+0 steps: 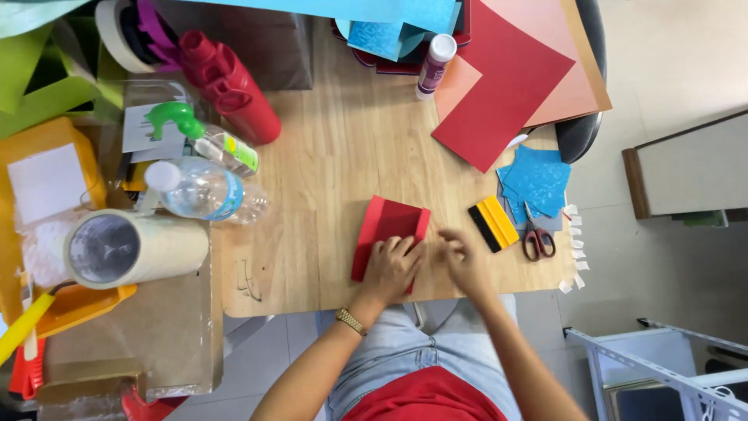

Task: Cutting a red piece of cardstock with scissors, folding it into a box shape, using a squeegee to flatten the creases, and applying glue to assemble it.

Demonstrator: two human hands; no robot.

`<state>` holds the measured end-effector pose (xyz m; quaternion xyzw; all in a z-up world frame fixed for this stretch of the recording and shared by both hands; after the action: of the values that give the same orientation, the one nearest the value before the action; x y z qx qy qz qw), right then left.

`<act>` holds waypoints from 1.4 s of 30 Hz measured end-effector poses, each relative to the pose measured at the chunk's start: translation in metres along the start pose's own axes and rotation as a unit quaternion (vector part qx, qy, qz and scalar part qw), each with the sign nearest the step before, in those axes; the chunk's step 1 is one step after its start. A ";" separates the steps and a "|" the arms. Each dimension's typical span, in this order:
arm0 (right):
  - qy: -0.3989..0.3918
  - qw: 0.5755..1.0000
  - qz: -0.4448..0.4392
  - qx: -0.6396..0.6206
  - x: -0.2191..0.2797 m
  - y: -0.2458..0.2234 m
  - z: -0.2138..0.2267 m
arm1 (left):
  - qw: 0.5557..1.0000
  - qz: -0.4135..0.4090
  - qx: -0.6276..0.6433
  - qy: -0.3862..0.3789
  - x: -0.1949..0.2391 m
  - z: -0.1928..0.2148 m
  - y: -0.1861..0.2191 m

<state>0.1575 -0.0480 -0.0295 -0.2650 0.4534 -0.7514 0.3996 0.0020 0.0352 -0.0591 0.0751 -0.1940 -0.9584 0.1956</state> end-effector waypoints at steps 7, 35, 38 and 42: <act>-0.083 0.928 0.085 0.354 0.053 0.015 -0.044 | 0.998 -0.015 -0.026 -0.061 -0.011 0.016 -0.001; -0.074 0.896 0.161 0.406 0.047 0.001 -0.042 | 0.983 0.006 -0.117 -0.144 -0.023 0.012 -0.020; -0.073 0.894 0.177 0.406 0.045 0.001 -0.043 | 0.983 0.004 -0.116 -0.142 -0.024 0.013 -0.020; -0.078 0.892 0.182 0.407 0.044 -0.002 -0.043 | 0.983 0.012 -0.125 -0.136 -0.023 0.012 -0.020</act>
<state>0.1002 -0.0644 -0.0458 -0.0499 0.1153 -0.7610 0.6364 0.0135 0.0651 -0.0544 -0.0830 -0.0987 -0.9740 0.1864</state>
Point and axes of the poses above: each hand's wrist, its own x-axis away from the middle knuckle, its own z-axis out of the back of the hand, y = z × x, the point moved 6 cm from there along -x, towards the middle knuckle, and after that the axes turned 8 degrees about -y, right-handed, at the moved point
